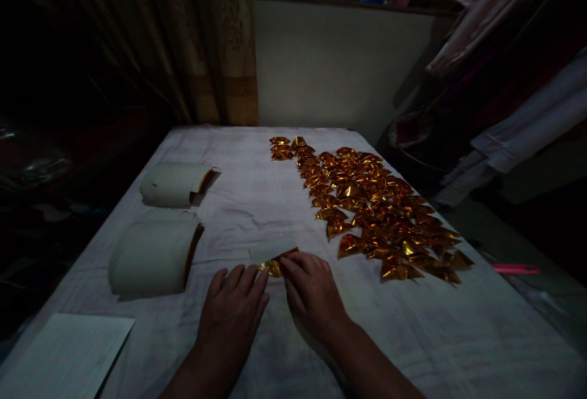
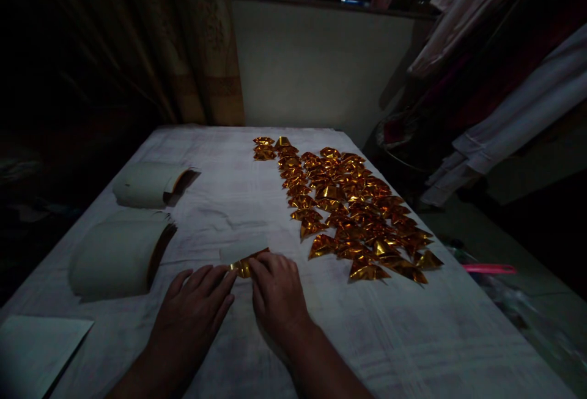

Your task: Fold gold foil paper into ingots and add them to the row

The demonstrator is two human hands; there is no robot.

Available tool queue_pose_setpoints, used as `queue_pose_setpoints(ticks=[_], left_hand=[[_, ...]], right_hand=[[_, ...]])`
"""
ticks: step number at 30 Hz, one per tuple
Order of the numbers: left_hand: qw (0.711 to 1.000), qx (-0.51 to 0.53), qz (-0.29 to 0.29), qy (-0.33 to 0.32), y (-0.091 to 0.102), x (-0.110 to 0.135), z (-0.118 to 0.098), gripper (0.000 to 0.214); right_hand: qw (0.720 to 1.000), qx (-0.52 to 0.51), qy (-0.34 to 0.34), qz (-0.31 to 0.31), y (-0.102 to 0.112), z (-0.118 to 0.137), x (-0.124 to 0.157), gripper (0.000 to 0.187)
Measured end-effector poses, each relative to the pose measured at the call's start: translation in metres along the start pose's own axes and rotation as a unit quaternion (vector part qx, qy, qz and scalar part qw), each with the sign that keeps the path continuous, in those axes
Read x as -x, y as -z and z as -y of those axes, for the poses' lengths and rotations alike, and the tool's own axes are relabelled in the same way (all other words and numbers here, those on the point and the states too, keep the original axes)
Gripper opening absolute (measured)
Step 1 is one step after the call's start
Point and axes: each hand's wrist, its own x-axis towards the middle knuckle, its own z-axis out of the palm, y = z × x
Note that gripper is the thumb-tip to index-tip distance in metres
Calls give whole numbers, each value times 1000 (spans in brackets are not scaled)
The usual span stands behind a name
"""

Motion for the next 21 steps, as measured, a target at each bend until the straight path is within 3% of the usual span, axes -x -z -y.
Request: queue_pose_setpoints(ticks=[3,10,17,21], left_hand=[[1000,0,-7,2,-4,1,3,31],[1000,23,-9,10,-2,-13,-2,25],[997,24,69,1,-5,-42,-12,6],[998,41,33,-38,-8,-43,-8,14]], right_hand=[[999,-12,-27,-32,3,-10,7,38],[998,-12,-60,-10,4,-12,10,34],[998,-18,-51,11,5,-14,6,30],[998,-25,-47,15,6,-13,5,37]])
